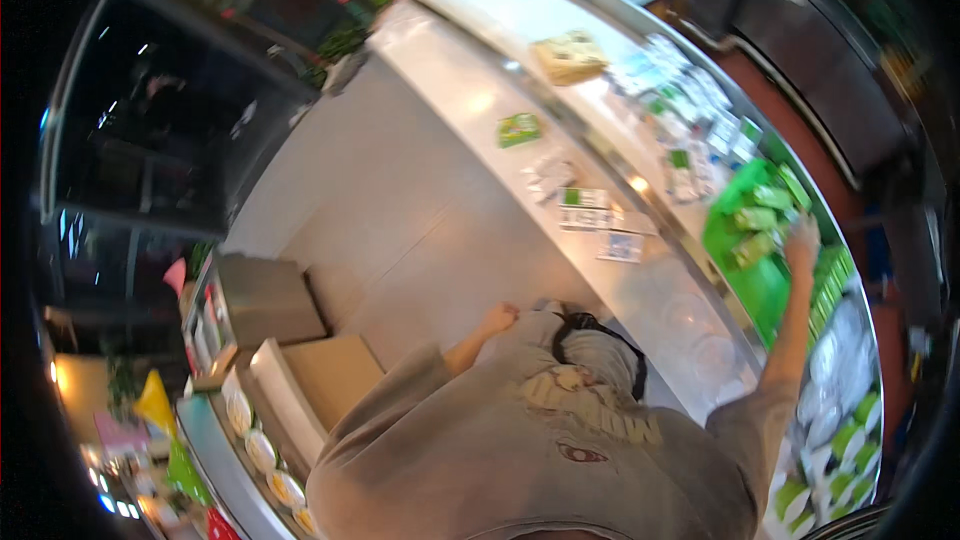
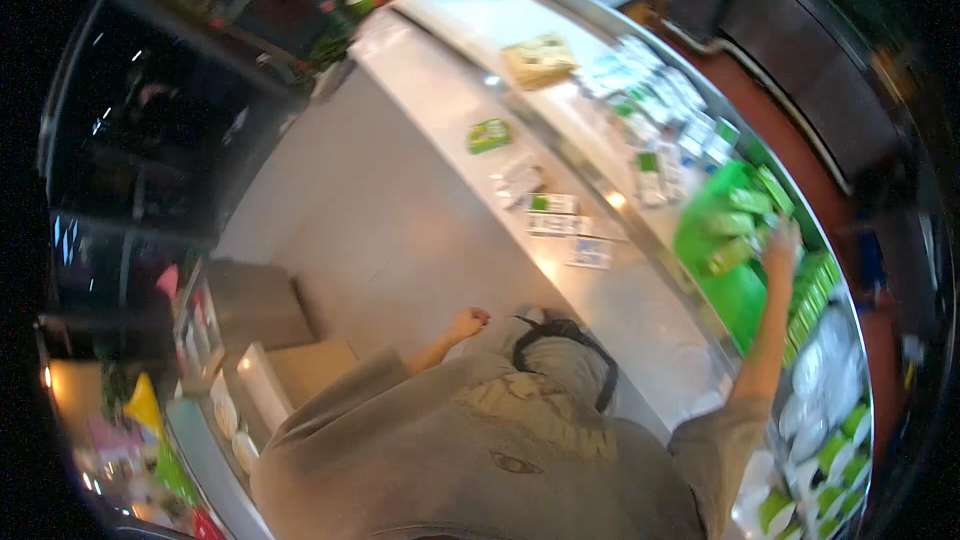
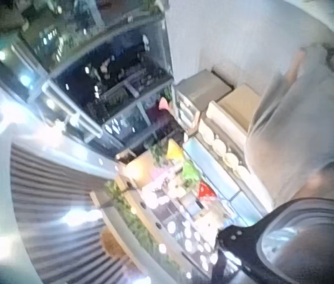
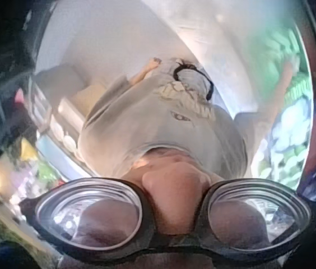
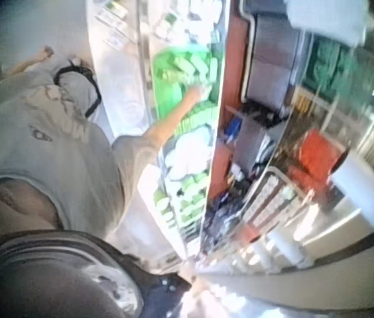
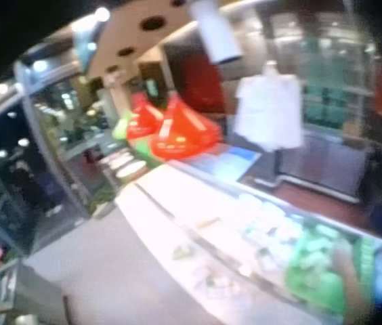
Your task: Organize stacks of condiment boxes and plastic container lids on a restaurant counter.
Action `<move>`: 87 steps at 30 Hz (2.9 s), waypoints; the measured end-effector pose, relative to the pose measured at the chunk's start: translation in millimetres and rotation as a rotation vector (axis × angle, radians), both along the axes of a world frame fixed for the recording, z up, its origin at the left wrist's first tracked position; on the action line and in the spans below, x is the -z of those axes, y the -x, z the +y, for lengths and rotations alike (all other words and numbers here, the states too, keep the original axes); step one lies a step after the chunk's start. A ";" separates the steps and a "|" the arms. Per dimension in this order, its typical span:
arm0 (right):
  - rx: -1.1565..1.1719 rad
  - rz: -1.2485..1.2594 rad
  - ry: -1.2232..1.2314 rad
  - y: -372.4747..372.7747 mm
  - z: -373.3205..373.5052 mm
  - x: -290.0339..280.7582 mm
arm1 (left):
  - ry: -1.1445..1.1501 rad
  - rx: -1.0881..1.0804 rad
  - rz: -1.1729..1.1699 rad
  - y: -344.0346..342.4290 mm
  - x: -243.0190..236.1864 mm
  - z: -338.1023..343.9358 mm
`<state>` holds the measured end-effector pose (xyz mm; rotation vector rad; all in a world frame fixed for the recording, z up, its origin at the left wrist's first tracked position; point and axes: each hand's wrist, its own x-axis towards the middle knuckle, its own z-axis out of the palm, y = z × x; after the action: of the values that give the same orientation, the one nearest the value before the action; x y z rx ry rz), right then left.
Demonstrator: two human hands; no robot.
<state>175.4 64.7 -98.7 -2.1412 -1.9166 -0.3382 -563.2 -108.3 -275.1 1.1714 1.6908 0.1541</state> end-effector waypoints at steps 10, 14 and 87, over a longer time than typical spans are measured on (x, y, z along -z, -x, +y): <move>0.206 0.270 0.210 41.1 20.6 -53.1 | 0.024 0.242 0.194 33.0 36.6 -23.5; 0.267 0.329 0.224 36.2 26.9 -52.8 | -0.011 0.312 0.246 47.9 75.9 -35.4; 0.740 0.049 -0.161 79.5 -52.8 -90.3 | -0.043 0.632 0.180 -65.4 -60.0 109.2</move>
<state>95.9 11.9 -8.4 -2.6266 -0.9585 -0.5369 -497.7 0.9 -215.0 1.7336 1.3907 -0.3161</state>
